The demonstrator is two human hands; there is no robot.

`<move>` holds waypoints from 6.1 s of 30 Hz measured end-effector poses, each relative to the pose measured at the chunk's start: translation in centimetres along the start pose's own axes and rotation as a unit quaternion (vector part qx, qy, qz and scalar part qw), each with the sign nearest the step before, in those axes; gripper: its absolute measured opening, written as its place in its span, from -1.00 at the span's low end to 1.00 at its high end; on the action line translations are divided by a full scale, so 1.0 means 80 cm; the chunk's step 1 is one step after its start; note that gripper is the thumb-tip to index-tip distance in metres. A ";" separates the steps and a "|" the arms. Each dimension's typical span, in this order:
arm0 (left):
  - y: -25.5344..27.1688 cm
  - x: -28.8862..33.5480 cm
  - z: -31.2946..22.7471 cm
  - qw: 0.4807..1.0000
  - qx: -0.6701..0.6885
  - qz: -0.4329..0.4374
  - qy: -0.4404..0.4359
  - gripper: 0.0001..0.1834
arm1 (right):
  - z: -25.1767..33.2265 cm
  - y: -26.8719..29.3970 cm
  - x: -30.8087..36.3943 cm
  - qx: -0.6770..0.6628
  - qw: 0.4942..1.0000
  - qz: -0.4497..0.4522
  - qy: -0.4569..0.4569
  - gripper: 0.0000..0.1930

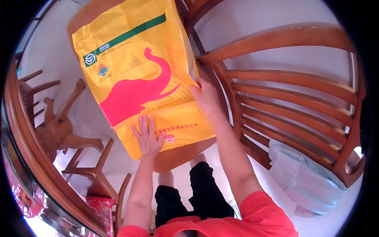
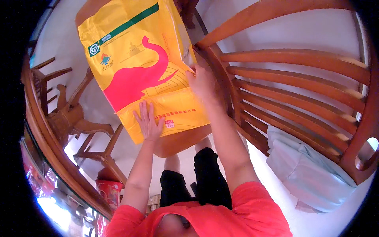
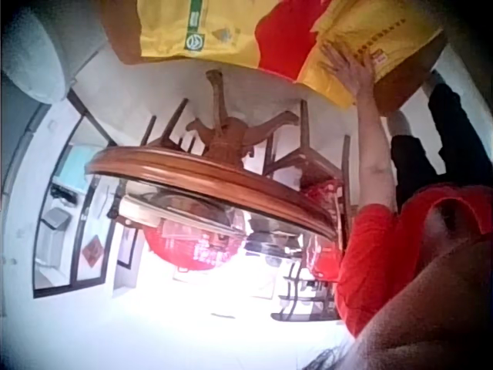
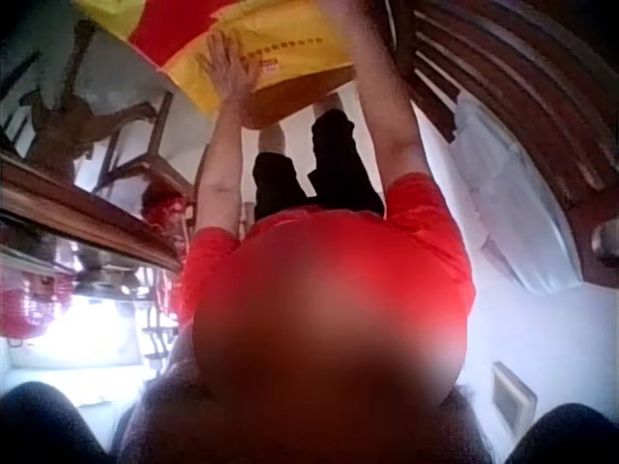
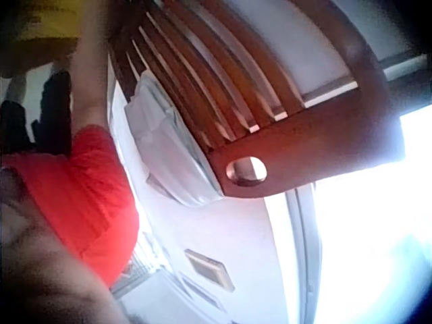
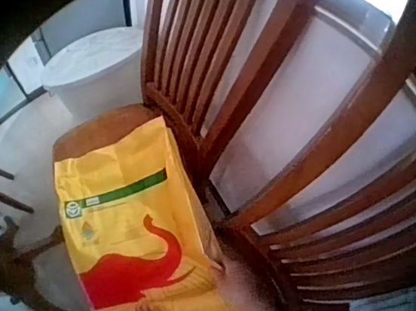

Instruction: The person folds a large yellow rice bag and places it into a red waste bin along with other plastic wrappers and paper bags.

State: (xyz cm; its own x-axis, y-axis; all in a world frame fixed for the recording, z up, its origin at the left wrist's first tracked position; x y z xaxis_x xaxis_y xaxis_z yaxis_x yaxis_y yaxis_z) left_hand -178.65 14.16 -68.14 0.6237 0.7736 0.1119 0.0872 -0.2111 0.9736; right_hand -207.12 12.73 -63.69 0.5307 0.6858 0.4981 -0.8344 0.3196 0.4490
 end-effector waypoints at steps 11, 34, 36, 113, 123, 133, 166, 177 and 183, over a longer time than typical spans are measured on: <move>0.004 -0.001 -0.003 1.000 -0.006 0.003 0.006 -0.19 | 0.070 -0.026 -0.081 0.026 0.993 -0.050 0.101 -0.65; -0.003 0.003 0.003 1.000 -0.008 -0.009 0.018 -0.17 | 0.014 0.010 -0.013 0.000 0.996 0.068 0.056 -0.59; -0.001 -0.002 -0.001 1.000 -0.008 -0.008 0.011 -0.17 | -0.026 0.011 -0.017 0.032 0.992 0.111 -0.049 -0.51; 0.036 0.016 0.033 0.995 0.082 0.047 -0.016 -0.19 | -0.071 -0.031 0.078 0.273 0.918 -0.017 0.285 -0.41; 0.080 0.071 0.110 0.976 0.068 0.194 -0.070 0.08 | -0.080 -0.010 0.066 0.241 0.920 0.034 0.307 -0.50; 0.009 0.201 0.119 0.939 -0.191 0.092 -0.271 -0.40 | -0.134 0.021 0.157 0.304 0.887 0.177 0.298 -0.56; 0.052 0.066 0.128 0.851 0.291 -0.195 0.391 -0.66 | -0.102 0.012 0.092 0.191 0.978 0.047 -0.069 -0.57; 0.042 -0.069 0.062 0.998 -0.044 -0.044 0.023 -0.37 | -0.079 0.019 0.130 0.165 0.982 -0.092 0.025 -0.57; 0.036 -0.068 0.063 0.998 -0.051 -0.015 0.028 -0.37 | 0.000 -0.039 0.151 0.334 0.865 -0.018 0.374 -0.39</move>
State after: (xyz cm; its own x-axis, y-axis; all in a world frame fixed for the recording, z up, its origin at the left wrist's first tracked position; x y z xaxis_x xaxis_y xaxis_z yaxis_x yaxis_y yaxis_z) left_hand -177.90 6.34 -66.92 0.5778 0.8111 0.0909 0.0239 -0.1282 0.9915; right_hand -198.08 19.97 -59.08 0.1011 0.9944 -0.0321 -0.4157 0.0716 0.9067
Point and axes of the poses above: each hand's wrist, its own x-axis away from the middle knuckle, its own y-axis out of the back of the hand, z = x × y, the point moved 3 cm from there along -x, towards the middle knuckle, and after that the axes turned 10 degrees about -x, right-handed, at the moved point
